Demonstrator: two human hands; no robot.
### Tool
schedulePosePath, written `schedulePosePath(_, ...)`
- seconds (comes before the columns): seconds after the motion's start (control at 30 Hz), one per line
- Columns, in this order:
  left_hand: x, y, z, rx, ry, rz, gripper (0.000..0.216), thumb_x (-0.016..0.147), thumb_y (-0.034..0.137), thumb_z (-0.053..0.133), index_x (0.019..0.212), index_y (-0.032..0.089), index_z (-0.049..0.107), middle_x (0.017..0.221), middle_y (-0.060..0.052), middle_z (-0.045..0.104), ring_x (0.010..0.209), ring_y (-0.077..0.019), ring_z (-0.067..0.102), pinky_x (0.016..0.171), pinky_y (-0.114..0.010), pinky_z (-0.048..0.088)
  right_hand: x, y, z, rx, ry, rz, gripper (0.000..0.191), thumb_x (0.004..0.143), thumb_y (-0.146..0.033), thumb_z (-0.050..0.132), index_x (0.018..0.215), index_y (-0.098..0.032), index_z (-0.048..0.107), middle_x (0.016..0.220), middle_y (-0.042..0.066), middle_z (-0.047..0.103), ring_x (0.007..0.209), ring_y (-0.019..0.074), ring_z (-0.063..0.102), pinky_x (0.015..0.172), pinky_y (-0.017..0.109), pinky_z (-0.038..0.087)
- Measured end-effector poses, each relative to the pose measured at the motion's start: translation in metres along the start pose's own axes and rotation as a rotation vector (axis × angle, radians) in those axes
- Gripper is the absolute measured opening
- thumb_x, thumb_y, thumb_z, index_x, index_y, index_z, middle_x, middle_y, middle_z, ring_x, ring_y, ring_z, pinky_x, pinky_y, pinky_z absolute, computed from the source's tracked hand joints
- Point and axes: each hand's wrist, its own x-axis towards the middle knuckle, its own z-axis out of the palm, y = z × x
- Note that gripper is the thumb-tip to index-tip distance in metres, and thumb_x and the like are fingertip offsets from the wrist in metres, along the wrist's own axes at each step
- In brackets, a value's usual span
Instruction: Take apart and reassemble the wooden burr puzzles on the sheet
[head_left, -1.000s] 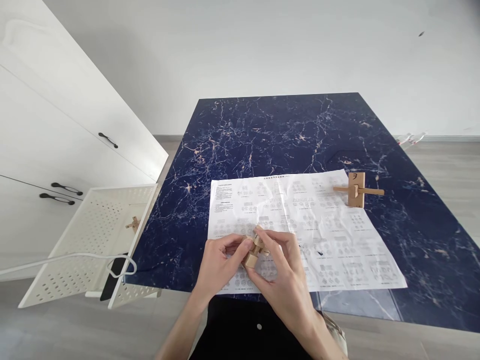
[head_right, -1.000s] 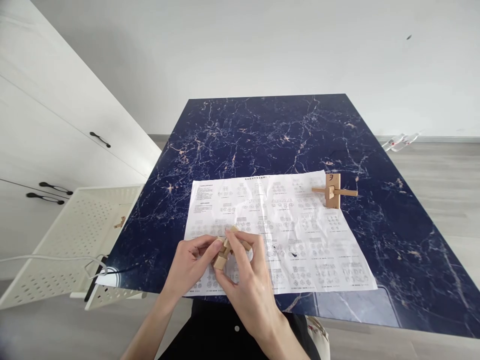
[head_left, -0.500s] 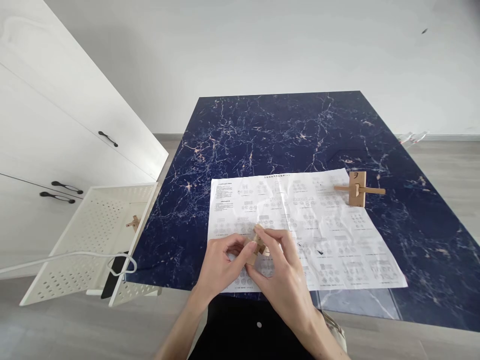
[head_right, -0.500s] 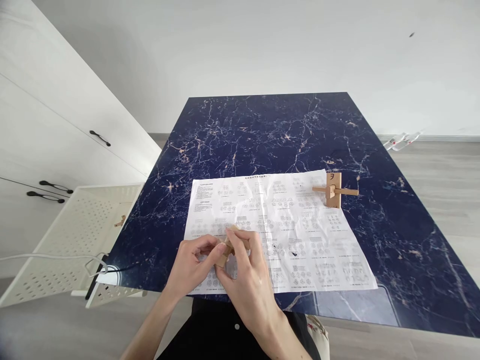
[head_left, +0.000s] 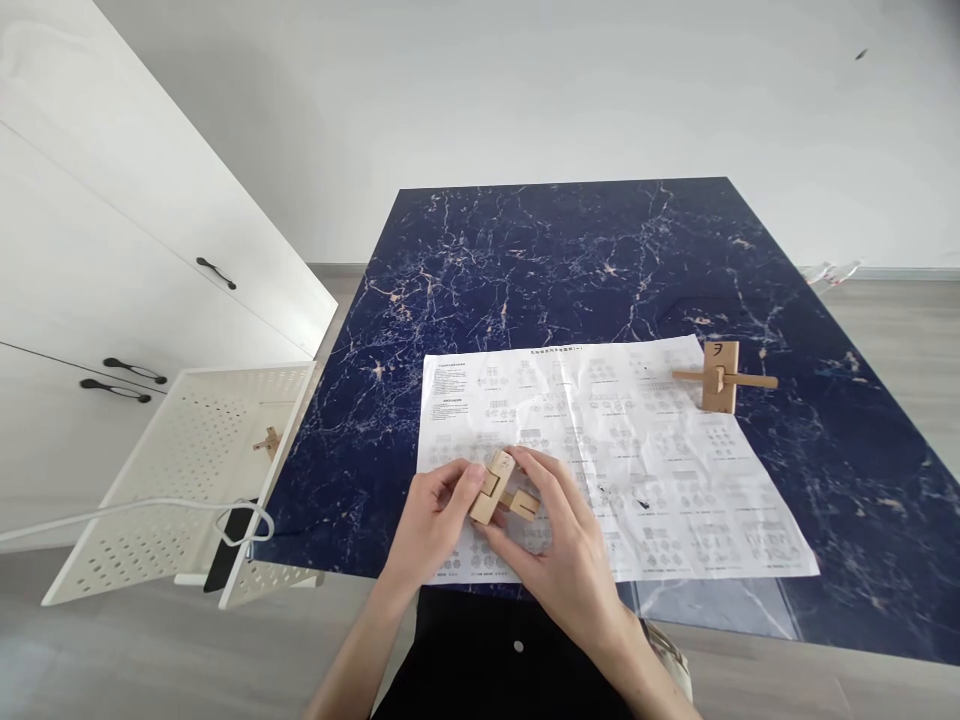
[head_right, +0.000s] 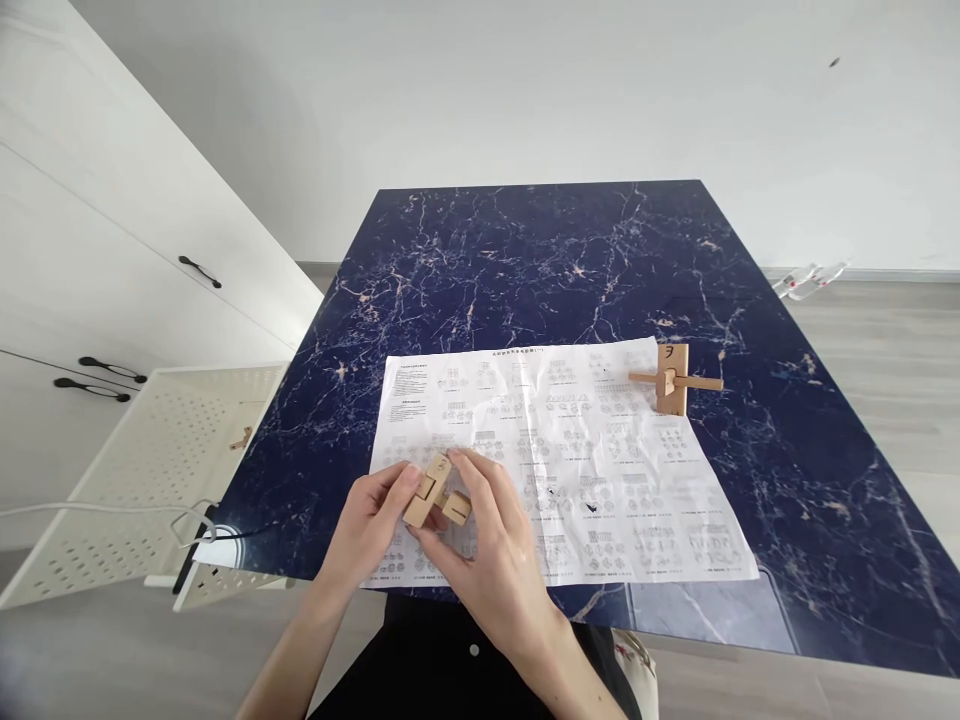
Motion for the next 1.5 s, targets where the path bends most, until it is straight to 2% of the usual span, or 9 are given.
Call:
schedulePosePath(0.27,0.001,-0.001,0.001,0.079,0.002,0.017,0.048,0.107,0.059,0.061,0.088,0.018,0.078,0.079,-0.005,0.082,0.071,-0.0225,0.078,0.068,-0.029,0.06,0.001,0.001,0.001,-0.043,0.026,0.034,0.057,0.096,-0.023,0.074,0.15,-0.024,0.054,0.132,0.015,0.069,0.119,0.0333,0.074,0.092,0.049,0.071)
schedulePosePath(0.57,0.002,-0.002,0.004,0.164,0.009,0.066,0.045,0.106,0.055,0.062,0.085,0.018,0.076,0.079,-0.005,0.079,0.073,-0.0212,0.076,0.068,-0.027,0.058,0.002,-0.002,-0.005,-0.074,-0.009,0.087,0.054,0.094,-0.022,0.072,0.146,-0.023,0.057,0.127,0.015,0.068,0.112,0.0317,0.073,0.086,0.045,0.071)
schedulePosePath(0.73,0.002,-0.001,0.004,0.132,0.012,0.024,0.049,0.106,0.06,0.06,0.088,0.018,0.076,0.081,-0.006,0.08,0.074,-0.0231,0.077,0.069,-0.029,0.061,0.003,-0.003,-0.007,-0.059,-0.028,0.067,0.056,0.096,-0.022,0.074,0.148,-0.024,0.054,0.131,0.015,0.068,0.119,0.0335,0.071,0.093,0.049,0.069)
schedulePosePath(0.93,0.001,-0.002,0.0,0.016,0.108,0.0,0.06,0.107,0.066,0.056,0.072,0.019,0.068,0.066,-0.003,0.071,0.061,-0.0191,0.068,0.063,-0.029,0.058,-0.003,-0.002,-0.015,0.058,-0.055,0.048,0.069,0.102,-0.036,0.077,0.162,-0.029,0.043,0.144,0.016,0.064,0.133,0.0354,0.067,0.105,0.055,0.065)
schedulePosePath(1.03,0.002,-0.01,-0.004,-0.061,0.166,-0.04,0.06,0.106,0.067,0.058,0.072,0.02,0.069,0.067,-0.004,0.072,0.064,-0.0206,0.07,0.066,-0.03,0.06,-0.006,0.001,-0.022,0.12,-0.089,0.052,0.059,0.106,-0.037,0.073,0.159,-0.032,0.047,0.142,0.013,0.066,0.131,0.0335,0.069,0.106,0.054,0.064)
schedulePosePath(1.17,0.002,-0.019,-0.007,-0.129,0.12,-0.074,0.059,0.106,0.067,0.058,0.074,0.019,0.071,0.069,-0.004,0.073,0.068,-0.0223,0.072,0.074,-0.033,0.062,-0.004,0.003,-0.026,0.224,-0.108,0.115,0.042,0.112,-0.035,0.063,0.153,-0.03,0.054,0.125,0.009,0.074,0.112,0.0275,0.076,0.096,0.046,0.067)
schedulePosePath(1.3,0.0,-0.019,-0.006,-0.083,0.103,-0.075,0.061,0.106,0.07,0.055,0.075,0.02,0.07,0.069,-0.003,0.07,0.066,-0.0198,0.068,0.073,-0.032,0.061,0.002,0.001,-0.024,0.287,-0.099,0.163,0.036,0.114,-0.034,0.058,0.15,-0.029,0.057,0.115,0.007,0.077,0.102,0.0238,0.077,0.091,0.042,0.067)
schedulePosePath(1.4,0.0,-0.014,-0.005,-0.068,0.092,-0.062,0.063,0.106,0.071,0.055,0.069,0.02,0.062,0.065,-0.001,0.064,0.061,-0.017,0.062,0.066,-0.03,0.056,0.003,0.002,-0.022,0.215,-0.055,0.17,0.027,0.115,-0.033,0.057,0.142,-0.029,0.061,0.111,0.006,0.077,0.099,0.0234,0.076,0.086,0.04,0.067)
schedulePosePath(1.5,0.0,-0.006,-0.002,-0.091,0.052,-0.036,0.062,0.108,0.069,0.053,0.069,0.021,0.057,0.061,0.001,0.059,0.054,-0.0143,0.056,0.066,-0.029,0.057,0.002,0.012,-0.022,0.008,0.037,0.171,0.022,0.113,-0.032,0.059,0.134,-0.027,0.064,0.118,0.009,0.074,0.1,0.0257,0.074,0.085,0.044,0.065)
